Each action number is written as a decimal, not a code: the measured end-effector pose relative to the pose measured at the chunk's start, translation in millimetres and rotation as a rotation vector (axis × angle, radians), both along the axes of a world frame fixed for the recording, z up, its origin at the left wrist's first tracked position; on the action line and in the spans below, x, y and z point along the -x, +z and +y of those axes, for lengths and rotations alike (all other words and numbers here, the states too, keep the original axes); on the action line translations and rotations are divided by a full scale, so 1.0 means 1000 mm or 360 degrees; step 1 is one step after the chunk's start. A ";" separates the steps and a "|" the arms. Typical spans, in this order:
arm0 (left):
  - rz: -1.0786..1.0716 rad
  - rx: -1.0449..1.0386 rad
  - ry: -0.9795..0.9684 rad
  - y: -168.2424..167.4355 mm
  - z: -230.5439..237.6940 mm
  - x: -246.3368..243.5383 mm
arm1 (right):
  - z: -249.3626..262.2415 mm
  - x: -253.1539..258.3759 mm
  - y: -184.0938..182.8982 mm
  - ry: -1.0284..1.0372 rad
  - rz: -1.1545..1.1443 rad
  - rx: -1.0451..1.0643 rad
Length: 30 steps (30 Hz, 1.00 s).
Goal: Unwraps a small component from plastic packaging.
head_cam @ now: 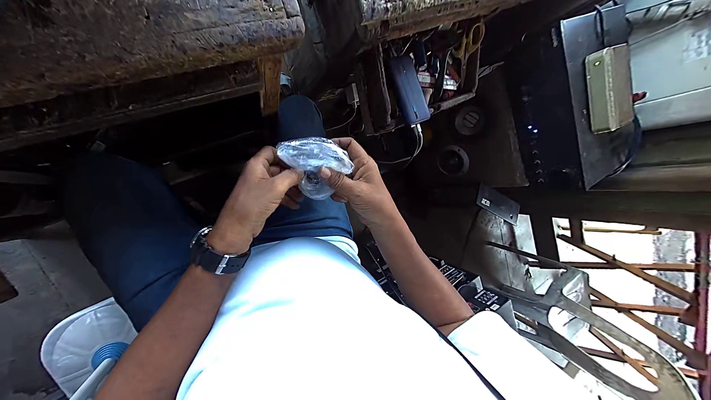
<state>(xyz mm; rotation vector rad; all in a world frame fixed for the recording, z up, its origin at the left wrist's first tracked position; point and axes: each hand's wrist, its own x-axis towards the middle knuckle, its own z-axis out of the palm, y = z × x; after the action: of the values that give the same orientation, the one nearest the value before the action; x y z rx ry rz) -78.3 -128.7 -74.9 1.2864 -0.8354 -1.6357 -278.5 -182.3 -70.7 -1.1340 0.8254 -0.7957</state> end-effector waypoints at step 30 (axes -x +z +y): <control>0.0063 0.0526 0.0071 0.004 -0.020 -0.022 | -0.019 0.029 0.015 0.0529 -0.0019 0.0101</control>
<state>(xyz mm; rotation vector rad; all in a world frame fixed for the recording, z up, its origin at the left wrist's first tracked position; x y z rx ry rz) -56.7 -148.4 -70.4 1.0303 -0.9981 -1.4131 -307.1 -201.4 -55.5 -1.2808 0.5842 -0.5536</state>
